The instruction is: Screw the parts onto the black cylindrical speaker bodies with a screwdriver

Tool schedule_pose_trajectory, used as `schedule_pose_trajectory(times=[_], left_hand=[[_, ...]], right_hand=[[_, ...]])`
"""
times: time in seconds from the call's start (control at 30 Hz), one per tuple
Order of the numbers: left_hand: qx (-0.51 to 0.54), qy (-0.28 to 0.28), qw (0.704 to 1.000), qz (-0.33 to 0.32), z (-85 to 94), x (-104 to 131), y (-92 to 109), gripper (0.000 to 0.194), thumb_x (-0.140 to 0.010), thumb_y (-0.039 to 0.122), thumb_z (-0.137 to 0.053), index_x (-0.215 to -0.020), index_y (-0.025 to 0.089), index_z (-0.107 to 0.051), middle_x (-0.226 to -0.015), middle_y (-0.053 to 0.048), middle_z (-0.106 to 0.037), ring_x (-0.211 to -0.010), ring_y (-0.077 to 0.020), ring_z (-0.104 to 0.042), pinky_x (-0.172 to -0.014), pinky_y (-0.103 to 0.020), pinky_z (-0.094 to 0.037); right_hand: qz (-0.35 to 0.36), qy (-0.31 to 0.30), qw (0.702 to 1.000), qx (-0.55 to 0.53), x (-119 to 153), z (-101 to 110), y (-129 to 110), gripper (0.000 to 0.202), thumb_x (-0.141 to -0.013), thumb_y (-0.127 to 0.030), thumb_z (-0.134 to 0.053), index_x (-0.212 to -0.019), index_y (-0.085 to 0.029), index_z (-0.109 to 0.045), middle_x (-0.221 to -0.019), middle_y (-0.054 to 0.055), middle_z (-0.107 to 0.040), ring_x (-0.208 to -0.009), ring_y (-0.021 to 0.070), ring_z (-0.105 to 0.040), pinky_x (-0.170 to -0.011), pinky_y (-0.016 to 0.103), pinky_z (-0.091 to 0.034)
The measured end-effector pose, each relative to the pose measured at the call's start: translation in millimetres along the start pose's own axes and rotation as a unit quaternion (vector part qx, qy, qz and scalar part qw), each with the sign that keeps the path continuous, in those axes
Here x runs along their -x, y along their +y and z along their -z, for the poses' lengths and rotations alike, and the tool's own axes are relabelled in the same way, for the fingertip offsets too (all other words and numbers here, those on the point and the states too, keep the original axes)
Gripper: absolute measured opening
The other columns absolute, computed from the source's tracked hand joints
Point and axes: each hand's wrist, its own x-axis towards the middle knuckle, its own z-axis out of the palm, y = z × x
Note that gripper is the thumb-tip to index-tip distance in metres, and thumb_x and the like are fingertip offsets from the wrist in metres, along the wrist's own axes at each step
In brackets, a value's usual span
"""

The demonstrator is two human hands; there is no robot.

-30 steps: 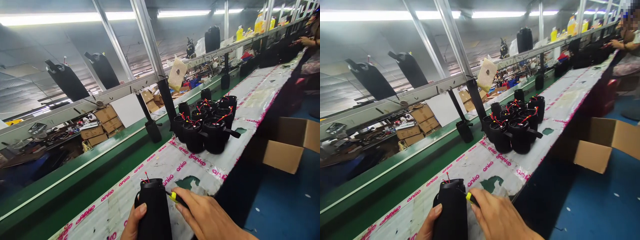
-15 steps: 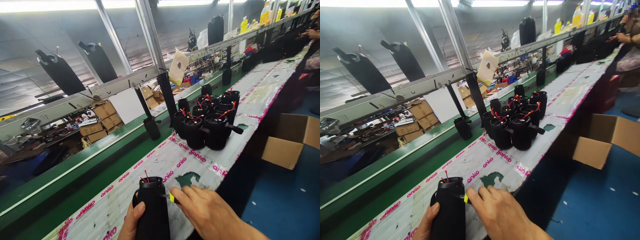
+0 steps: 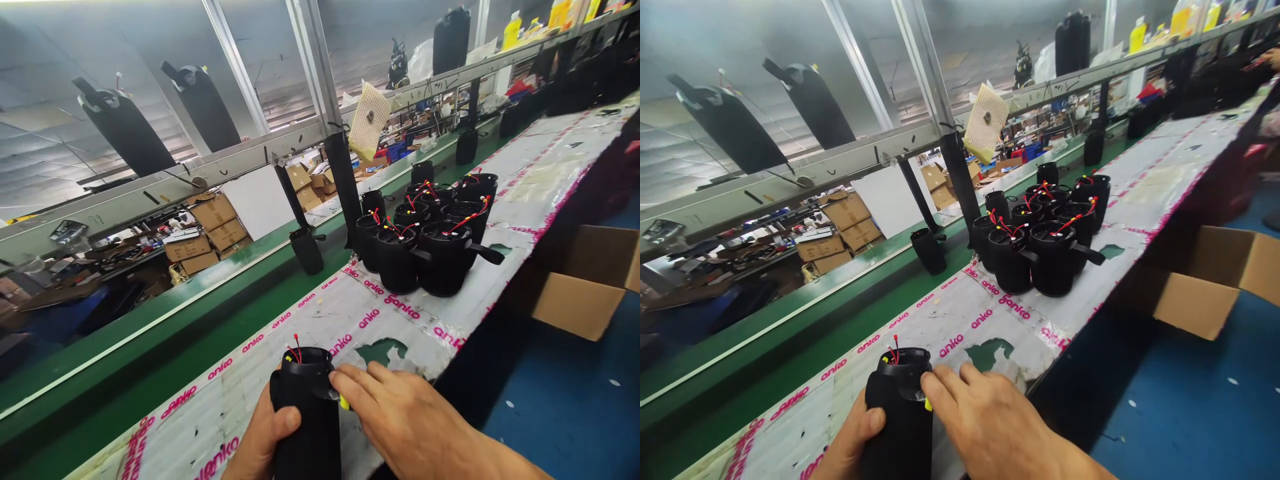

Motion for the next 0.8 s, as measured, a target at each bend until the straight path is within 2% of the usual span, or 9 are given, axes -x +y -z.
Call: schedule_pose_trajectory(times=[0.17,0.3,0.43,0.53,0.63,0.8], left_hand=[[-0.038,-0.001,0.999,-0.027,-2.8,0.8,7.8,0.071,-0.071,0.048,-0.073,-0.133,0.017,-0.056,-0.126,-0.012,-0.067,-0.118,-0.0369,-0.059,-0.105,-0.045,-0.043],[-0.042,-0.002,0.999,-0.028,-2.5,2.6,7.1,0.071,-0.072,0.048,-0.072,-0.135,0.019,-0.055,-0.131,-0.011,-0.064,-0.124,-0.0373,-0.054,-0.106,-0.045,-0.042],[-0.038,0.001,0.999,-0.033,-1.5,2.2,4.6,0.068,-0.071,0.047,-0.073,-0.130,0.019,-0.058,-0.129,-0.011,-0.065,-0.122,-0.0375,-0.056,-0.104,-0.045,-0.043],[-0.043,-0.002,0.998,-0.042,-2.0,1.0,4.4,0.064,-0.069,0.048,-0.076,-0.124,0.018,-0.061,-0.125,-0.012,-0.066,-0.118,-0.0368,-0.059,-0.099,-0.043,-0.046],[-0.039,-0.011,0.998,-0.038,-3.3,0.7,5.3,0.069,-0.067,0.049,-0.077,-0.126,0.018,-0.059,-0.123,-0.012,-0.067,-0.115,-0.0364,-0.060,-0.093,-0.040,-0.048],[-0.023,-0.002,0.998,-0.051,-6.1,1.4,6.6,0.071,-0.067,0.045,-0.078,-0.130,0.019,-0.057,-0.123,-0.011,-0.067,-0.115,-0.0352,-0.060,-0.100,-0.043,-0.046]], right_hand=[[0.006,-0.007,1.000,-0.018,-5.5,5.3,0.5,0.052,-0.079,-0.003,-0.048,-0.131,-0.013,-0.048,-0.120,0.008,-0.065,-0.087,0.0241,-0.060,-0.064,0.035,-0.048],[0.022,-0.017,1.000,-0.011,-7.1,9.7,3.5,0.046,-0.081,-0.003,-0.048,-0.125,-0.016,-0.051,-0.110,0.007,-0.066,-0.082,0.0217,-0.059,-0.064,0.033,-0.046],[0.020,-0.041,0.999,-0.020,-6.4,10.2,6.9,0.043,-0.082,-0.002,-0.049,-0.122,-0.018,-0.051,-0.102,0.004,-0.064,-0.079,0.0205,-0.057,-0.063,0.032,-0.042],[0.017,-0.065,0.997,-0.028,-6.0,10.3,8.1,0.044,-0.081,-0.001,-0.050,-0.121,-0.019,-0.051,-0.100,0.003,-0.063,-0.076,0.0209,-0.055,-0.061,0.033,-0.041],[0.019,-0.066,0.997,-0.032,-6.4,10.5,9.0,0.040,-0.083,-0.002,-0.049,-0.120,-0.019,-0.051,-0.099,0.002,-0.062,-0.076,0.0208,-0.054,-0.060,0.034,-0.039],[0.018,-0.070,0.997,-0.041,-7.4,10.5,10.5,0.034,-0.086,-0.002,-0.046,-0.113,-0.021,-0.051,-0.097,0.001,-0.062,-0.073,0.0196,-0.053,-0.058,0.033,-0.036]])
